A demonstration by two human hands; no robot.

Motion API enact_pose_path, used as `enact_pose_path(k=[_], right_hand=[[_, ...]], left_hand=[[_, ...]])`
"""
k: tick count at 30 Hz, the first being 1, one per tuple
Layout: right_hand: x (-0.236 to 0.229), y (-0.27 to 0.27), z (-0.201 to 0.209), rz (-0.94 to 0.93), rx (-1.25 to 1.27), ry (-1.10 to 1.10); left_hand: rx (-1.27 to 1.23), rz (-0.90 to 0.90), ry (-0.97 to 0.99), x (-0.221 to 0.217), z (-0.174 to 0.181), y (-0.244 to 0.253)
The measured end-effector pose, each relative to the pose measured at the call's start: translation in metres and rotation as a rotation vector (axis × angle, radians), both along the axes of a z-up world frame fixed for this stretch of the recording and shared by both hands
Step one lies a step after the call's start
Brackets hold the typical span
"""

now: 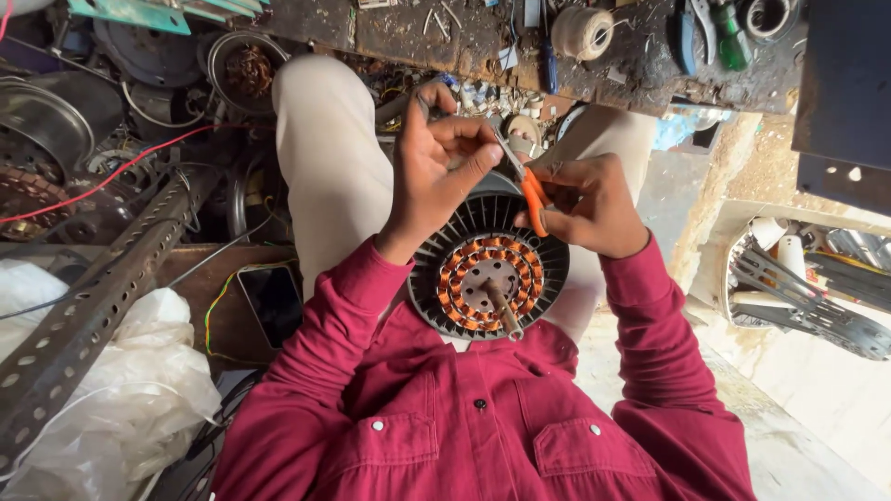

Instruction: The person works on a fan motor stator, applying a material from a packet, trimming wires with orange shears, and connecting colored lead wires to the windings.

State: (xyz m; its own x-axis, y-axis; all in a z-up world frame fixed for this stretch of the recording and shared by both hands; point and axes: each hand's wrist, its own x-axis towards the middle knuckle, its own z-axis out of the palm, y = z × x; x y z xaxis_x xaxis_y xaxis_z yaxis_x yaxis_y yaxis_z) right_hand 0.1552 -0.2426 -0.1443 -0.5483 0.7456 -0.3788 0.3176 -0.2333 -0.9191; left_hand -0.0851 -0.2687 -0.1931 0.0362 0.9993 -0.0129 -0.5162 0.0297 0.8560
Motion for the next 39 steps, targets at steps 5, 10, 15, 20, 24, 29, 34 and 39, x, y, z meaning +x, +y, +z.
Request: enact_pose_path(k=[5, 10, 15, 20, 24, 29, 34, 39], right_hand=[[0.005, -0.008, 0.000, 0.016, 0.036, 0.081], [0.009, -0.038, 0.020, -0.184, 0.094, 0.009], [0.019, -0.094, 0.050, -0.147, 0.294, -0.553], [0.022, -0.141, 0.049, -0.145, 0.584, -0.654], [0.016, -0.158, 0.041, -0.250, 0.369, -0.732], [0.026, -0.172, 0.018, -0.180, 0.399, -0.577], [0.026, -0.156, 0.023, -0.055, 0.473, -0.506], [0.023, -0.152, 0.042, -0.014, 0.357, -0.361]], left_hand=[[-0.015, -0.021, -0.054, -0.004, 0.001, -0.004], [-0.037, -0.013, -0.174, -0.006, 0.011, -0.024], [-0.371, 0.098, -0.552, -0.013, 0.036, -0.089], [-0.409, 0.097, -0.662, -0.012, 0.061, -0.141], [-0.366, 0.111, -0.544, -0.003, 0.076, -0.164], [-0.321, 0.068, -0.237, 0.010, 0.077, -0.208], [-0.357, 0.002, -0.296, 0.023, 0.068, -0.219], [-0.378, -0.004, -0.232, 0.033, 0.067, -0.217]])
